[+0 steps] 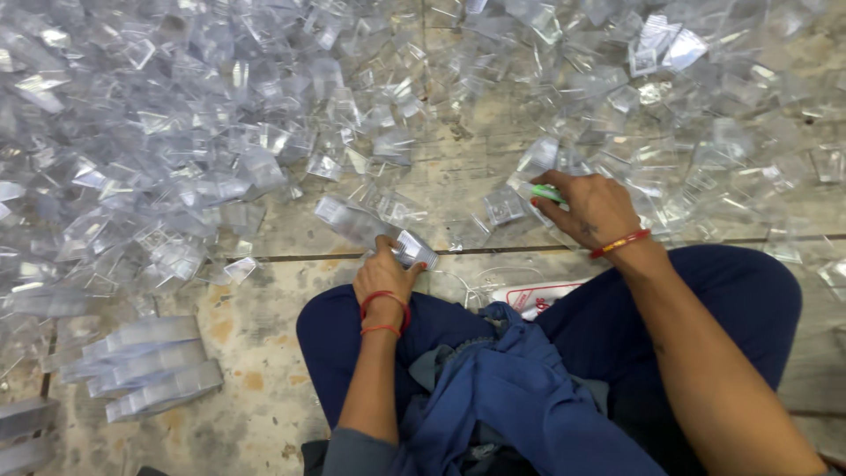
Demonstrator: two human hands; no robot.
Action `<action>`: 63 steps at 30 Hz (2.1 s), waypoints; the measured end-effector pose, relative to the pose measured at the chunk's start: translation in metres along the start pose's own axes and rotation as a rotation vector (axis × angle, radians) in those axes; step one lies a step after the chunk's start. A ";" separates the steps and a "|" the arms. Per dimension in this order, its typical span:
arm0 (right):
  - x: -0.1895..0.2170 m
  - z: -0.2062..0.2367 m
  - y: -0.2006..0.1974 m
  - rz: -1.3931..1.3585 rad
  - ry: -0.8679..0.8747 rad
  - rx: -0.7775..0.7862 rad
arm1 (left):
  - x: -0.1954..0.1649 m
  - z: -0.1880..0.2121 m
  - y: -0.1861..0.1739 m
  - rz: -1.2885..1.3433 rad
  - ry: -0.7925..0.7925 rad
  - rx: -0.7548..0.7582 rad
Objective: The person sits on the floor among large piles of clear plastic cups and trims the rim off each cup using a small green-handled blade, working one cup at a time and setting trimmed cups aside.
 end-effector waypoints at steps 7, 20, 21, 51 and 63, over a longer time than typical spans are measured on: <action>0.025 0.009 0.023 -0.202 -0.121 -0.039 | 0.005 0.011 0.006 0.237 0.305 0.235; 0.055 0.014 0.084 -1.376 0.156 0.128 | 0.025 0.027 0.046 1.358 0.328 1.325; 0.055 0.012 0.085 -1.399 0.173 0.123 | 0.024 0.027 0.045 1.391 0.294 1.343; 0.063 0.005 0.092 -1.181 0.080 0.081 | 0.011 0.028 0.030 1.498 0.185 1.381; 0.063 0.005 0.092 -1.173 0.052 0.088 | 0.012 0.026 0.034 1.516 0.179 1.375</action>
Point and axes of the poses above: each hand's wrist, its own z-axis away from the middle knuckle, its own y-axis out of the palm, x = y × z, the point moved 1 cm from there along -z, towards the middle knuckle, and after that the axes turned 15 degrees about -y, right-handed, at the moved point
